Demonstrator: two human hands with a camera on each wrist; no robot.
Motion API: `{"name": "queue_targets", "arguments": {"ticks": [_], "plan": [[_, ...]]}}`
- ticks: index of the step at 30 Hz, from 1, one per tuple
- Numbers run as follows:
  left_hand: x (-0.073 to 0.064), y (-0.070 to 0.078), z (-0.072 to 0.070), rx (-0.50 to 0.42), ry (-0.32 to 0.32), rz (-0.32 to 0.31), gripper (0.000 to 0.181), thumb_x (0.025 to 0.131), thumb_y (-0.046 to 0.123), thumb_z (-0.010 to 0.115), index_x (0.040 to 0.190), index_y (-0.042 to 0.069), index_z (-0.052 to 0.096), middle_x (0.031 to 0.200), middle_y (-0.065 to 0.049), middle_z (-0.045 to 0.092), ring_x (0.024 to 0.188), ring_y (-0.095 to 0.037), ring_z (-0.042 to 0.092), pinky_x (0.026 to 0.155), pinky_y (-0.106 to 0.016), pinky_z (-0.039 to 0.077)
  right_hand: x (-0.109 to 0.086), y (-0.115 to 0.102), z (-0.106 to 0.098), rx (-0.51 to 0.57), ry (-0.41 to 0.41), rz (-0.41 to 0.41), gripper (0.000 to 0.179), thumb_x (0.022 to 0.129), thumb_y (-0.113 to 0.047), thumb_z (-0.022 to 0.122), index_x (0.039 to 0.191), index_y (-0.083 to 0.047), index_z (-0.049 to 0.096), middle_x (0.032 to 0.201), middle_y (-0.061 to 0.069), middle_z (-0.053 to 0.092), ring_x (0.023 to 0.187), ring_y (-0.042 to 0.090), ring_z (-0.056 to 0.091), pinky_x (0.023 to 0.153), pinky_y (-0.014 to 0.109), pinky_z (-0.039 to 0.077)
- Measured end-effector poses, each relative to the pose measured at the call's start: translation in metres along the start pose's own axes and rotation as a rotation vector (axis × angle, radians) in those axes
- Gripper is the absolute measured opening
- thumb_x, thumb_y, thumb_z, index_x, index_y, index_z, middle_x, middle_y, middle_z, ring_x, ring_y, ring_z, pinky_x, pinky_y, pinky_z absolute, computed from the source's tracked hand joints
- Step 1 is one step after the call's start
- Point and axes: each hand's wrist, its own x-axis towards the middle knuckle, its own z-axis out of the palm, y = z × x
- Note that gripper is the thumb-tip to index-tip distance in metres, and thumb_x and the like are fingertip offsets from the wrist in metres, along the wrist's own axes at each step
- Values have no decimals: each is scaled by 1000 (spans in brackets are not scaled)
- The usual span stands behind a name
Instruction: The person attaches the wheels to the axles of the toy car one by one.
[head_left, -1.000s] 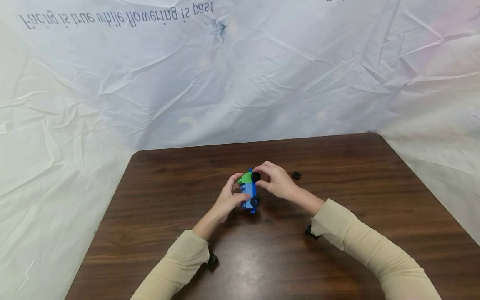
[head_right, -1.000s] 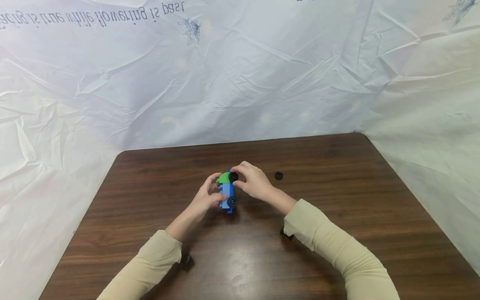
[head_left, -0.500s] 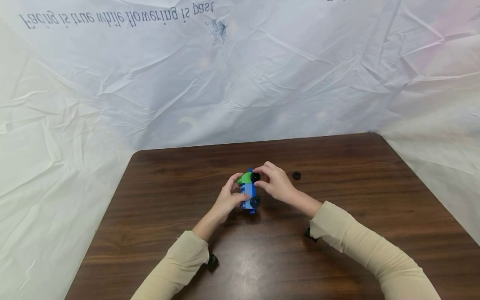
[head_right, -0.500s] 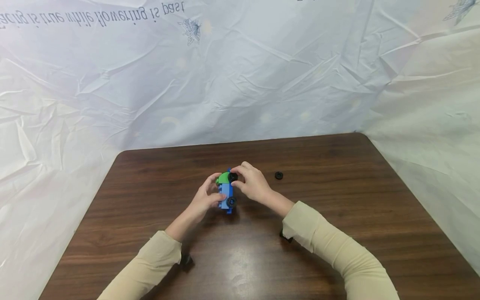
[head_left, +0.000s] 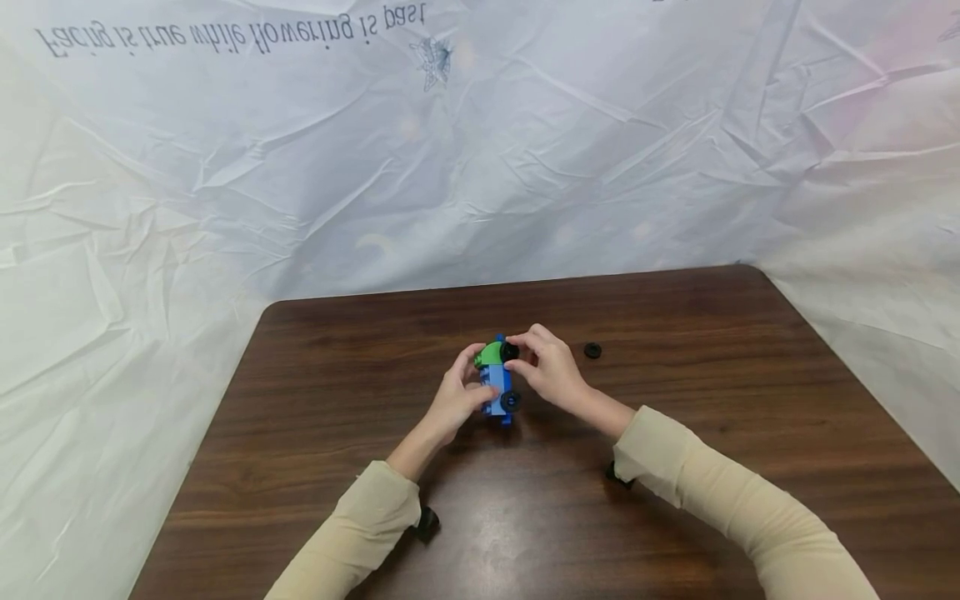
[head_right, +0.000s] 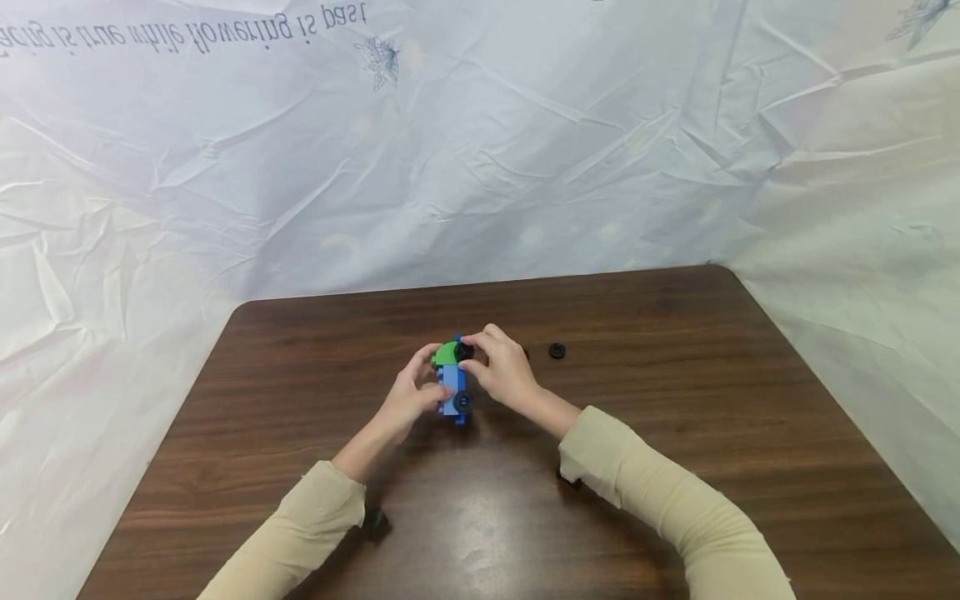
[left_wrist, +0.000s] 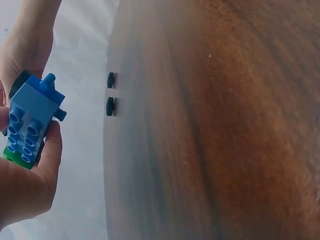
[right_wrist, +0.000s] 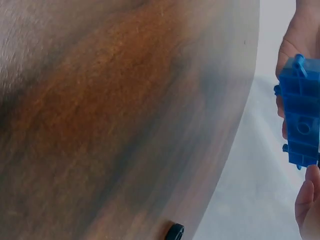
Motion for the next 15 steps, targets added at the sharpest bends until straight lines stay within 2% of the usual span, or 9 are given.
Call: {"name": "queue_targets", "arguments": {"ticks": [8, 15], "plan": [[0, -1, -1, 32, -2, 18, 65, 77, -2, 56, 134, 11, 28, 108, -17, 52, 84, -19, 60, 65, -25, 48, -2, -1, 4, 1, 32, 15, 31, 71, -9, 71, 100, 0, 63, 75, 11, 52, 60, 10, 48, 53, 19, 43], [-1, 0, -1, 67, 7, 35, 66, 77, -3, 57, 134, 12, 29, 109, -19, 52, 89, -24, 60, 69, -27, 49, 0, -4, 4, -5, 14, 56, 32, 71, -10, 71, 100, 0, 64, 75, 5, 51, 61, 9, 50, 53, 18, 43]]}}
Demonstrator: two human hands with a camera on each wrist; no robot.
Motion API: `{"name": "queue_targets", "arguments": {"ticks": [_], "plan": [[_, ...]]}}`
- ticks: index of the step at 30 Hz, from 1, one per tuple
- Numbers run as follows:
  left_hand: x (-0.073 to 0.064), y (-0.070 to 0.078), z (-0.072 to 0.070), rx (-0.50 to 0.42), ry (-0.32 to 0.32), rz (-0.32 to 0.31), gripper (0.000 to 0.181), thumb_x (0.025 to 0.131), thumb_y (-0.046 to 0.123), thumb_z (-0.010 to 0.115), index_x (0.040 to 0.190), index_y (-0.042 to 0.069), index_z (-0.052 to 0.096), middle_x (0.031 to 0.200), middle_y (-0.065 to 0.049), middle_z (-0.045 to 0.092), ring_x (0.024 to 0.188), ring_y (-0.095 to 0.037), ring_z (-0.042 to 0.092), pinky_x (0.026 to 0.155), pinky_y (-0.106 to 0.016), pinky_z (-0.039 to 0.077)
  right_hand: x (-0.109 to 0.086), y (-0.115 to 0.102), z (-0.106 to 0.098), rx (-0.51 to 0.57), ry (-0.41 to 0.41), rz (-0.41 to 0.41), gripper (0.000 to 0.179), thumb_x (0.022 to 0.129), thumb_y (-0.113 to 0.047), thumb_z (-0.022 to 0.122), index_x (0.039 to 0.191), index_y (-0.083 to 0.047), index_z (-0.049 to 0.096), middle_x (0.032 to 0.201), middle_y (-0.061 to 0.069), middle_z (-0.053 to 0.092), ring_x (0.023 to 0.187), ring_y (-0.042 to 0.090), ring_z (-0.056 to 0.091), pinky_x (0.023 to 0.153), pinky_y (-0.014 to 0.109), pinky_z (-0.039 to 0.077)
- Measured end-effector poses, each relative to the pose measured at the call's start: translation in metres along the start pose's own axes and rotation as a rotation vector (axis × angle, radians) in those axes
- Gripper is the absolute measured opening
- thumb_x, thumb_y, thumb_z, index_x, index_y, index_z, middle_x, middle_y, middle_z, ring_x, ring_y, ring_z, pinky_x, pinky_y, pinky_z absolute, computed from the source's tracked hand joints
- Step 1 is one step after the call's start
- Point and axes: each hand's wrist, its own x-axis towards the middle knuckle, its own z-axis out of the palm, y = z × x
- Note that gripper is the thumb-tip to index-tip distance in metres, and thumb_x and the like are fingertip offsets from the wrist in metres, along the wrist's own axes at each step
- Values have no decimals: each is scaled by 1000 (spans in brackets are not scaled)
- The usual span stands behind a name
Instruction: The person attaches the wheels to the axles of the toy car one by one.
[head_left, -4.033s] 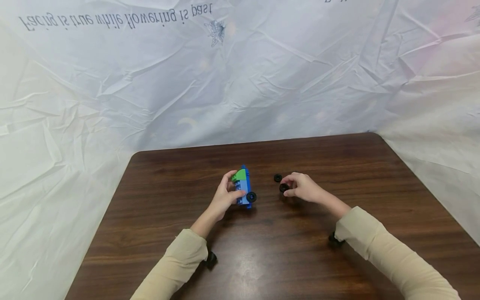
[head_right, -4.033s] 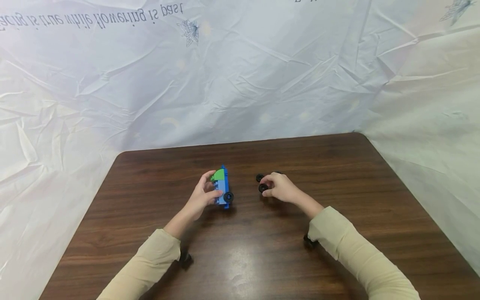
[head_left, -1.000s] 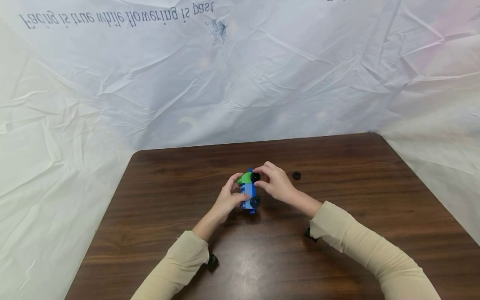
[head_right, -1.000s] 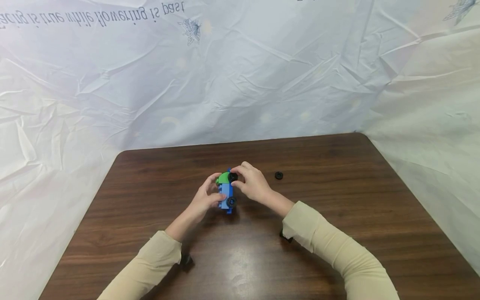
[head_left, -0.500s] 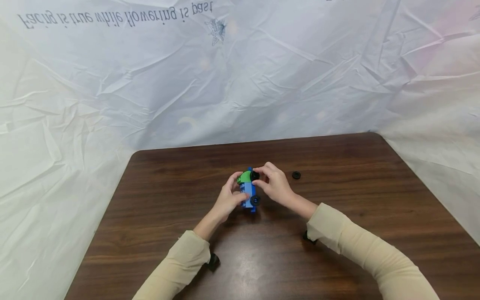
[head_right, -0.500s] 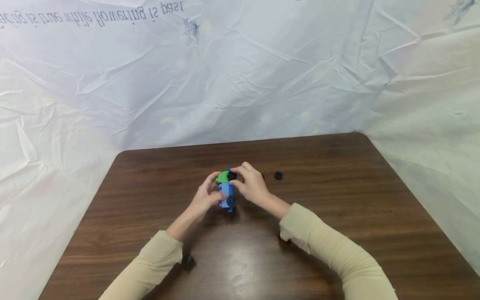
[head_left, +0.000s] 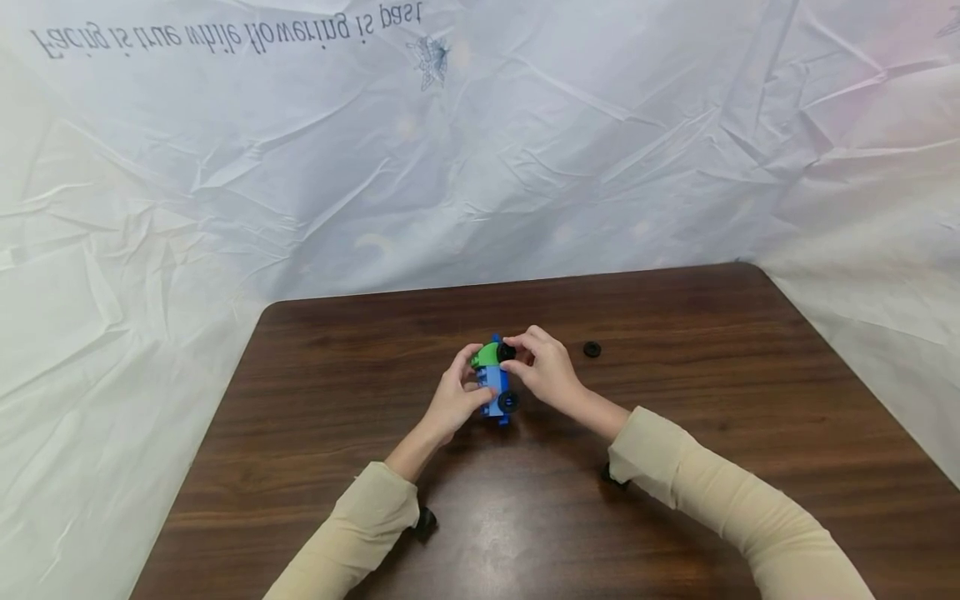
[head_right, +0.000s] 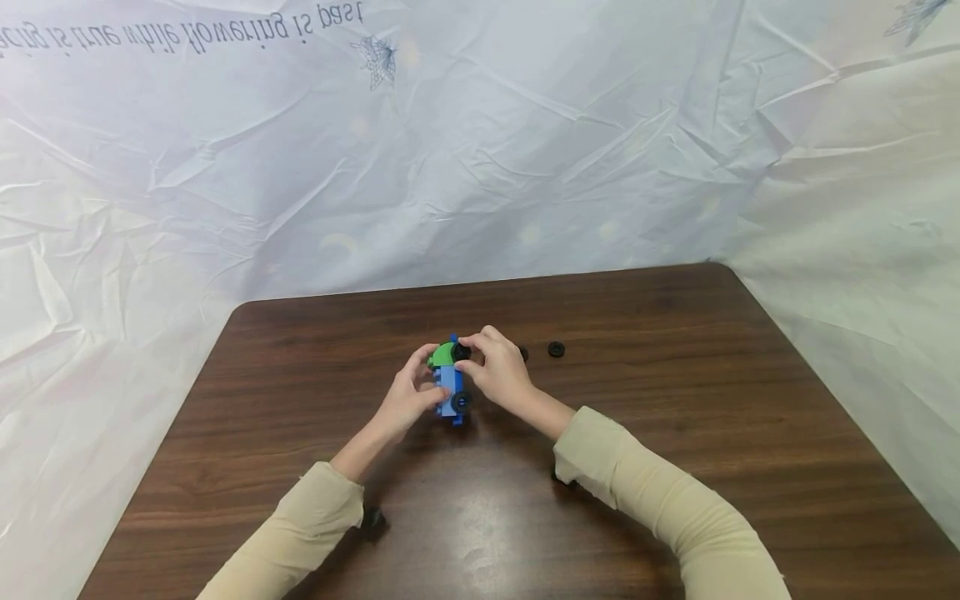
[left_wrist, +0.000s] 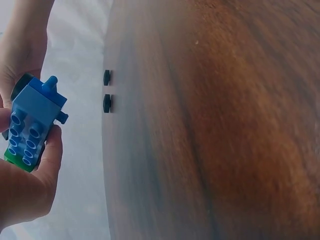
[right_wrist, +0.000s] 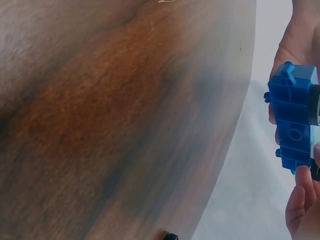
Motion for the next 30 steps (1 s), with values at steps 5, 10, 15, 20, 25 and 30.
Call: {"name": "queue_targets", "arguments": {"ticks": [5, 10, 15, 20, 25, 30], "plan": [[0, 0, -1, 11, -5, -8, 67, 77, -4, 57, 135, 10, 28, 110, -19, 51, 87, -24, 60, 68, -27, 49, 2, -5, -1, 16, -15, 53, 31, 72, -11, 71, 99, 0, 64, 75, 5, 52, 61, 10, 50, 53, 19, 43], [0, 0, -2, 26, -8, 0, 66, 76, -6, 56, 134, 7, 28, 110, -22, 51, 87, -26, 59, 68, -29, 50, 3, -9, -2, 38, -36, 126, 30, 73, -12, 71, 99, 0, 64, 77, 6, 54, 62, 11, 52, 54, 19, 45], [-2, -1, -1, 27, 2, 36, 62, 77, -3, 56, 132, 9, 29, 109, -20, 50, 82, -21, 59, 66, -27, 49, 3, -12, -2, 58, -61, 184, 30, 74, -14, 70, 100, -1, 64, 79, 8, 55, 63, 12, 53, 55, 19, 45], [-4, -3, 2, -1, 13, 98, 56, 76, 1, 54, 125, 11, 30, 102, -13, 49, 66, -13, 53, 55, -24, 44, 3, -14, -2, 56, -64, 161, 30, 75, -14, 69, 101, -1, 64, 78, 5, 53, 64, 12, 53, 56, 19, 46], [-3, -2, 3, -21, 45, 28, 54, 77, 4, 56, 123, 12, 28, 102, -12, 48, 64, -12, 49, 52, -26, 38, 0, -15, 1, 40, -64, 123, 31, 74, -14, 70, 102, -2, 64, 78, 4, 52, 65, 10, 52, 56, 18, 45], [-1, -2, 3, -13, 58, -23, 56, 79, 9, 63, 121, 11, 25, 106, -11, 49, 65, -11, 50, 51, -25, 38, -2, -16, 3, 35, -57, 85, 31, 73, -12, 70, 101, -2, 63, 77, 5, 52, 63, 9, 51, 54, 18, 44]]}}
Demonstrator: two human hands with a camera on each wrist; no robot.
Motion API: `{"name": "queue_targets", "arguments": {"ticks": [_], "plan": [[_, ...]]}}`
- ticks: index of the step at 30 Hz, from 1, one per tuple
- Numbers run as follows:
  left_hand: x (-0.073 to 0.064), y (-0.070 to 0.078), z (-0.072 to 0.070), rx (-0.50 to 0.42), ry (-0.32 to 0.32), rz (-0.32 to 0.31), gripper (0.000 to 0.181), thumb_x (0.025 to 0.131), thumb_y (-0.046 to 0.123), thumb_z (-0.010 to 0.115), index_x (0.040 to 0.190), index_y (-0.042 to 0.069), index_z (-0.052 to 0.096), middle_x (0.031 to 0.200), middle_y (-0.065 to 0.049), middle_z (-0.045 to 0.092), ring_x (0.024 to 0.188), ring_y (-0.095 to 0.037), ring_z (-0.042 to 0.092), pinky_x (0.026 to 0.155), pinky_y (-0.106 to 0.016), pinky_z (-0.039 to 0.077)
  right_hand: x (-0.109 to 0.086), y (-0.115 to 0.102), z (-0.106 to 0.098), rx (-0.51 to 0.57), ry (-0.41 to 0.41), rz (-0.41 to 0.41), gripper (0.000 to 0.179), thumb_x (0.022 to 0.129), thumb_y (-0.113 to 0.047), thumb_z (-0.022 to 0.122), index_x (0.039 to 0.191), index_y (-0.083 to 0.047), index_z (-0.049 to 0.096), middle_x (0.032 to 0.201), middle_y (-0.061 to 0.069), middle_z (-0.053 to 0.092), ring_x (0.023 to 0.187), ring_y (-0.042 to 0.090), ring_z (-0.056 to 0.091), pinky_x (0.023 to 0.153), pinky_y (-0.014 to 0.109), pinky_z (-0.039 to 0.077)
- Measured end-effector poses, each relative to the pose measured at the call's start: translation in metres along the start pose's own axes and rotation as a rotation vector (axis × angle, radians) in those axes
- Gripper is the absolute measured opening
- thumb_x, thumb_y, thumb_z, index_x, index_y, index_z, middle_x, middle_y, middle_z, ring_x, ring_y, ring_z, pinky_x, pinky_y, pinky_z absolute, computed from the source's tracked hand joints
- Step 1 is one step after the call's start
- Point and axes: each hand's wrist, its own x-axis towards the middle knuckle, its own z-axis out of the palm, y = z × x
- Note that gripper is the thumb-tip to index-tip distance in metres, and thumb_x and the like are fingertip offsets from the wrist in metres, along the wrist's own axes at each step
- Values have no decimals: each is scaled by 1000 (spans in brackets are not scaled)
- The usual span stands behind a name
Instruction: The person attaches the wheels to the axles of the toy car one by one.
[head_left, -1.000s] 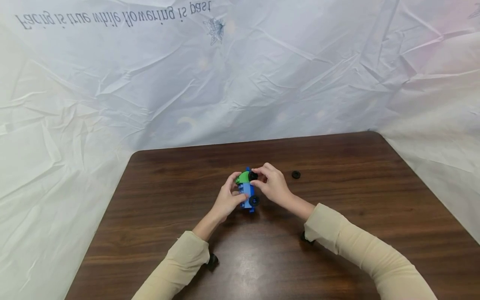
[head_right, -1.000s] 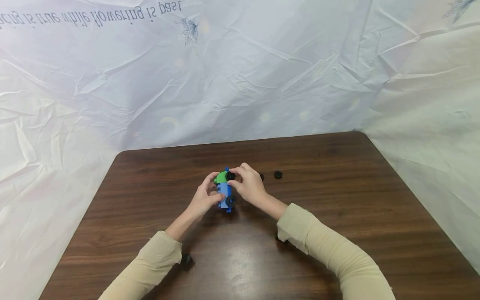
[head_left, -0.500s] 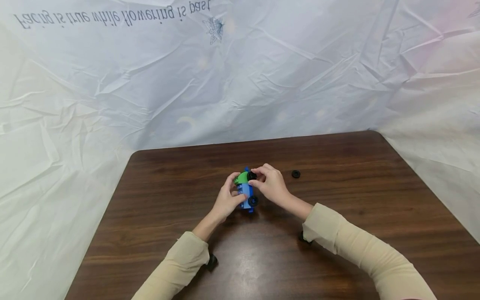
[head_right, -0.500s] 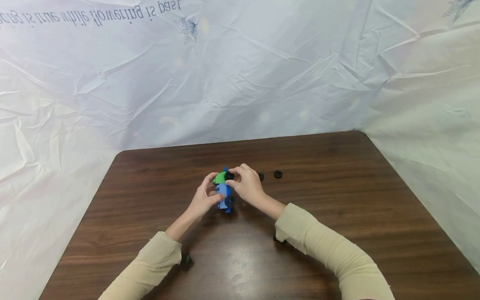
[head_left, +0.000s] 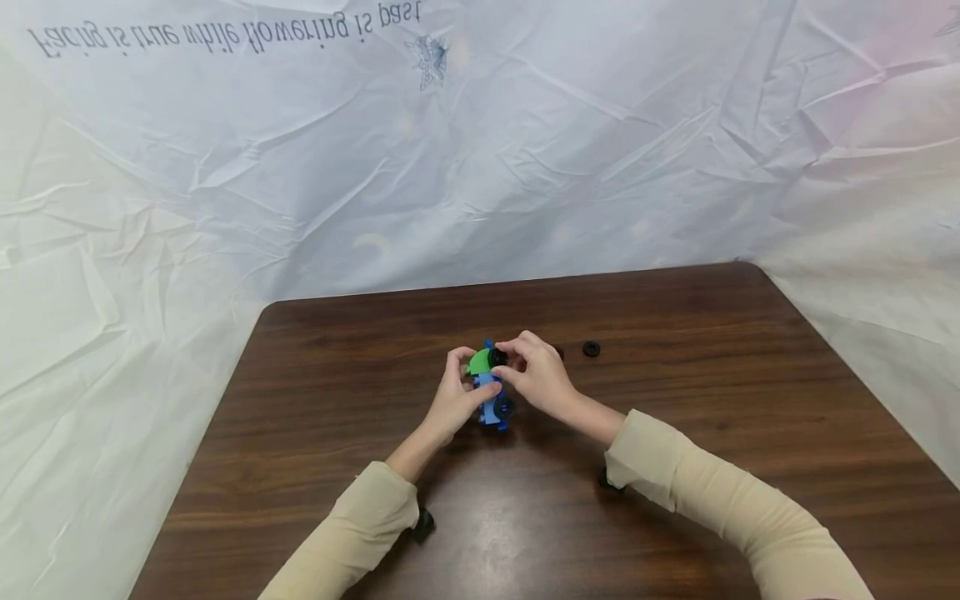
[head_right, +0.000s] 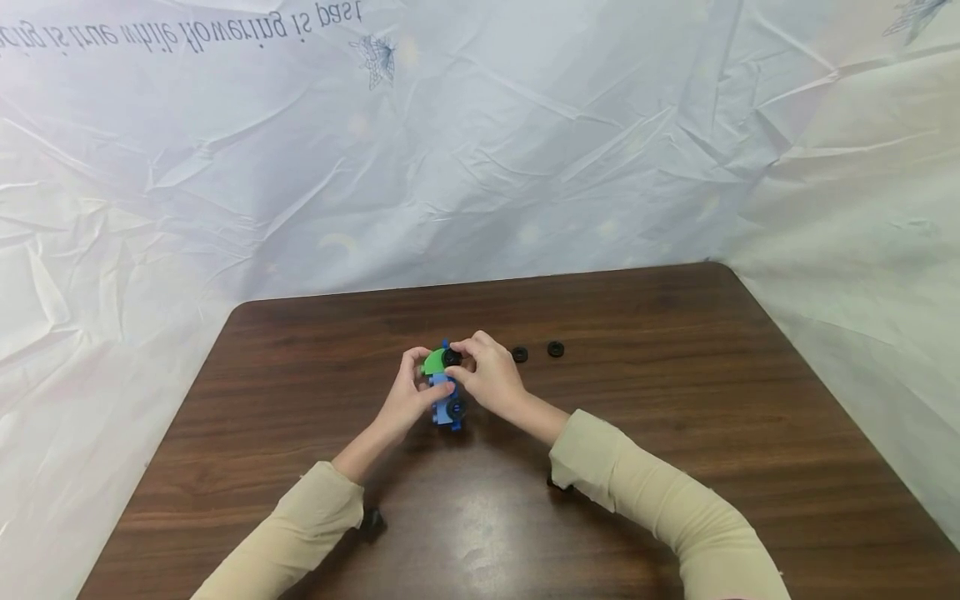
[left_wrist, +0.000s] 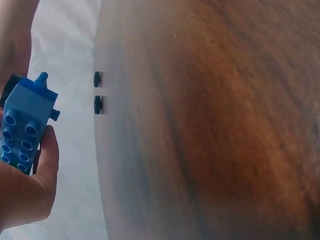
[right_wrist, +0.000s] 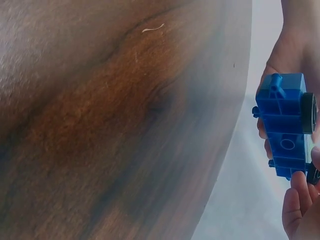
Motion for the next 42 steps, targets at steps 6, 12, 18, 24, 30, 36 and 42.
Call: {"name": "queue_targets", "arguments": {"ticks": [6, 12, 18, 24, 30, 36, 42], "plan": [[1, -1, -1, -6, 3, 6, 56, 78, 7, 64, 121, 11, 26, 106, -11, 51, 65, -11, 50, 50, -24, 37, -1, -2, 0, -4, 3, -15, 30, 74, -12, 70, 102, -1, 63, 78, 5, 52, 63, 8, 51, 54, 17, 44], [-2, 2, 0, 2, -4, 35, 53, 78, 3, 63, 121, 8, 32, 104, -12, 49, 68, -11, 50, 52, -22, 39, -3, -2, 1, -8, 6, -30, 31, 73, -12, 70, 102, -1, 63, 78, 5, 52, 63, 9, 51, 54, 17, 44], [-11, 17, 3, 11, -14, 57, 52, 78, 0, 60, 123, 3, 33, 107, -16, 48, 74, -9, 51, 60, -21, 43, -5, 3, 5, -4, 46, -69, 32, 73, -10, 70, 102, 0, 63, 77, 6, 51, 61, 9, 50, 53, 17, 43], [-13, 20, 4, 58, 4, 98, 52, 78, -2, 60, 122, 2, 34, 111, -19, 47, 85, -16, 52, 70, -22, 45, -7, 4, 9, -13, 94, -105, 33, 72, -9, 71, 102, 1, 63, 76, 5, 50, 59, 8, 49, 52, 16, 42], [-16, 24, 1, 104, -29, 100, 53, 78, -2, 59, 124, 2, 33, 108, -19, 48, 80, -16, 50, 67, -23, 44, -10, 5, 12, -24, 135, -180, 34, 70, -6, 71, 102, 5, 62, 75, 8, 49, 58, 8, 48, 50, 17, 43], [-17, 26, -2, 133, -48, 91, 52, 79, -2, 58, 124, 2, 32, 105, -20, 49, 72, -11, 48, 64, -23, 44, -9, 8, 14, -20, 152, -294, 37, 69, -3, 72, 102, 7, 61, 77, 11, 49, 59, 9, 49, 51, 16, 44], [-18, 25, -3, 120, -52, 85, 52, 79, -3, 58, 124, 2, 32, 106, -20, 49, 75, -11, 49, 65, -24, 44, -10, 12, 17, -14, 163, -335, 38, 68, -1, 72, 103, 7, 61, 77, 9, 48, 59, 8, 49, 52, 13, 43]]}}
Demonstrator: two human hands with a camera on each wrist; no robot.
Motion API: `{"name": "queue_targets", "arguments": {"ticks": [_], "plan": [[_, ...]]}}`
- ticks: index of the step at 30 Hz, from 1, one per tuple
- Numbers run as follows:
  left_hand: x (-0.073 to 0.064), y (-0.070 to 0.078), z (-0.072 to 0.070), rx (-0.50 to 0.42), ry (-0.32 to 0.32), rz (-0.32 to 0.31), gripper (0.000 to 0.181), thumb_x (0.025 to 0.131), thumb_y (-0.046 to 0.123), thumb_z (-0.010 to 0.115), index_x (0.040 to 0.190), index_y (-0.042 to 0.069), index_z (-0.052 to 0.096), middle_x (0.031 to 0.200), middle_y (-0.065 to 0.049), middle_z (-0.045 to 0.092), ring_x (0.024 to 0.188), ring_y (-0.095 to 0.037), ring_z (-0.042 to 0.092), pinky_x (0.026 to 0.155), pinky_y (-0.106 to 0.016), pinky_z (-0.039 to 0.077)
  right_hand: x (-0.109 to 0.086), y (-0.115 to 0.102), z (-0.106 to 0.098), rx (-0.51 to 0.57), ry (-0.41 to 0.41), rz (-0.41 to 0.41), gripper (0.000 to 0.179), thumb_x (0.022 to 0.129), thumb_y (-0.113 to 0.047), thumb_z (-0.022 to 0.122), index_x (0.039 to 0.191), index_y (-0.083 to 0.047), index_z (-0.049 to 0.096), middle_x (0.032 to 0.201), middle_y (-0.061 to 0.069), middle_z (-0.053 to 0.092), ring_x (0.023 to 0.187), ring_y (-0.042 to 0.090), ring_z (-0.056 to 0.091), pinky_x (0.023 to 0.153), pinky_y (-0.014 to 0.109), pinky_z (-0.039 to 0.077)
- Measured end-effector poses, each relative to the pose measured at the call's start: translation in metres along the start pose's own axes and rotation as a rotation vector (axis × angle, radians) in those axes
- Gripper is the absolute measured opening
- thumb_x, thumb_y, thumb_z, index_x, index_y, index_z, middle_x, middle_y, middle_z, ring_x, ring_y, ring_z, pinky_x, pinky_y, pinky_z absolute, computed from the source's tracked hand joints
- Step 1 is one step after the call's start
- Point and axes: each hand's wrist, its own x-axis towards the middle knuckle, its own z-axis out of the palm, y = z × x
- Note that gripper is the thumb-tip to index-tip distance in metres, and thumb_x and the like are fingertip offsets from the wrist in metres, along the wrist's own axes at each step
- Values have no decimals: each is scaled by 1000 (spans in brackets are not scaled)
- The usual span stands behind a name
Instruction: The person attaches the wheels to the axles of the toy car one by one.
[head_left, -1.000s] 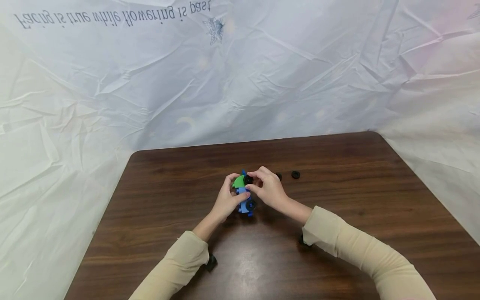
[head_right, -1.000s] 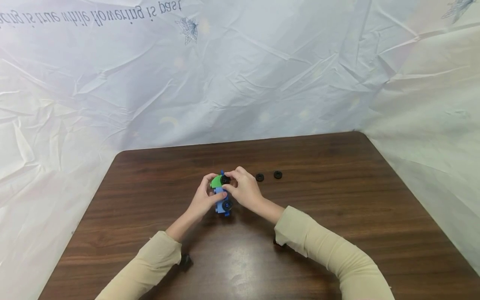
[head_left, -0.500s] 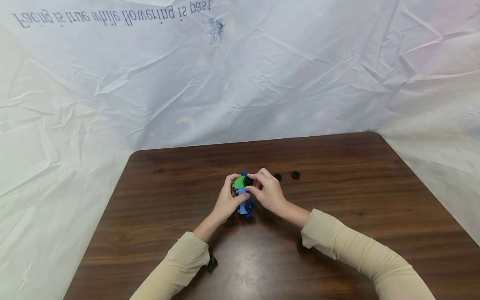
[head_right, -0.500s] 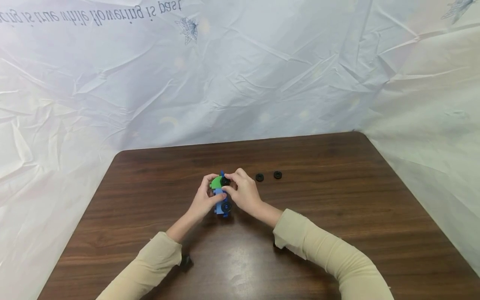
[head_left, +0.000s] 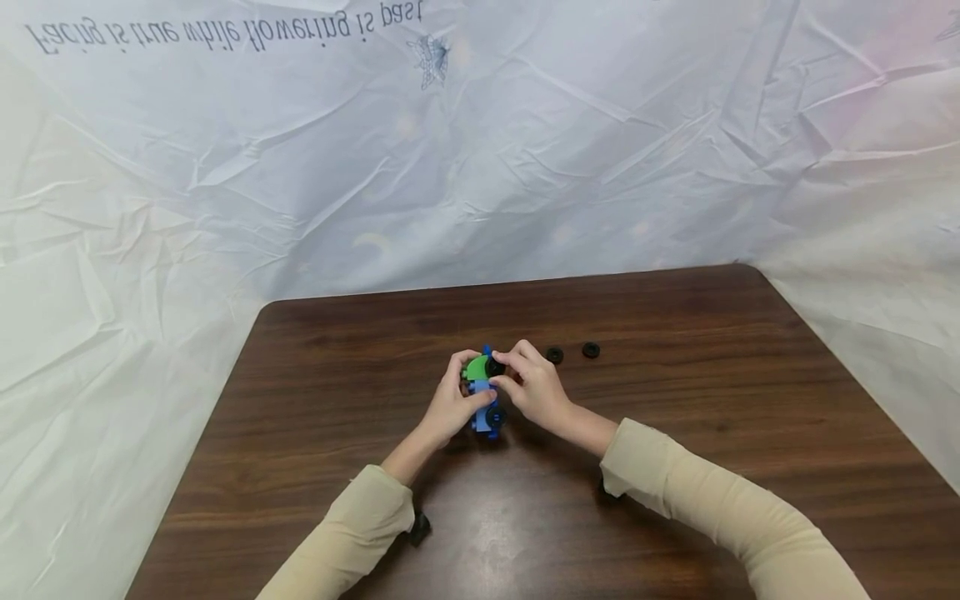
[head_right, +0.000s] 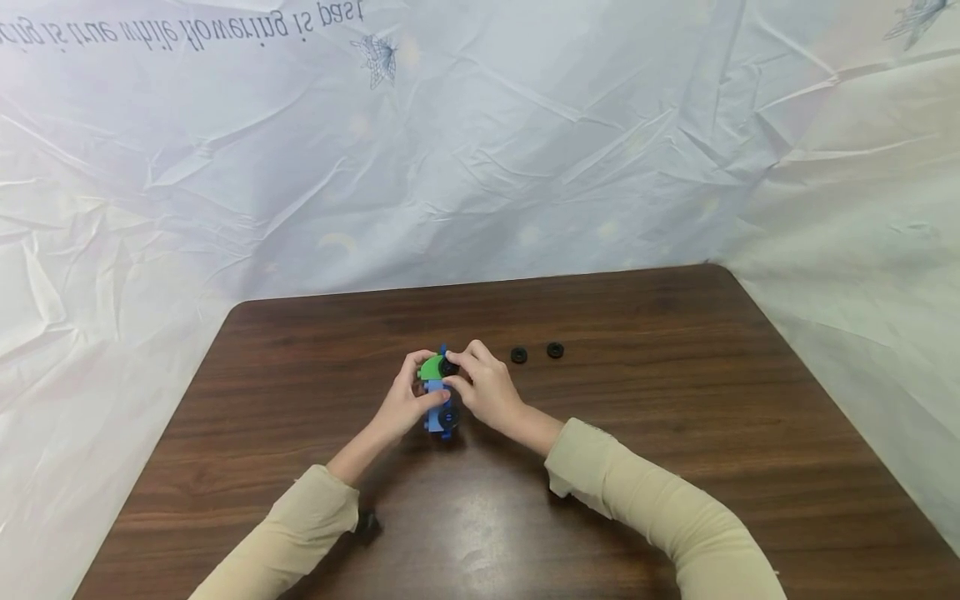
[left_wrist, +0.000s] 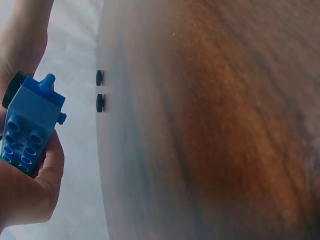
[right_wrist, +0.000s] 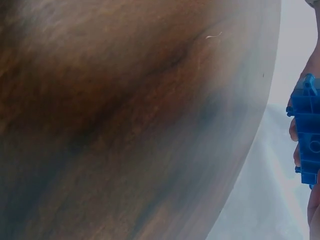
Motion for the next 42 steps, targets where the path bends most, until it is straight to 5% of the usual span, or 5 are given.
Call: {"name": "queue_targets", "arguments": {"ticks": [14, 33, 42], "plan": [[-1, 1, -1, 36, 14, 24, 53, 79, -2, 58, 124, 1, 32, 105, -20, 50, 77, -13, 50, 65, -23, 45, 6, -6, -1, 29, -29, 159, 33, 69, -5, 72, 98, 5, 63, 73, 7, 52, 58, 10, 53, 52, 15, 45], [-1, 14, 2, 218, 49, 67, 52, 78, 0, 60, 123, 2, 35, 104, -20, 54, 87, -26, 54, 71, -32, 47, 12, -13, -5, 91, -66, 450, 24, 73, -14, 71, 91, 1, 64, 66, 5, 58, 58, 10, 53, 52, 18, 46], [-1, 14, 3, 246, 55, 79, 51, 78, 0, 61, 122, 2, 36, 105, -22, 55, 87, -28, 55, 71, -34, 48, 11, -11, -3, 83, -43, 472, 26, 73, -20, 72, 88, -1, 63, 62, 4, 57, 54, 8, 50, 47, 19, 42]]}}
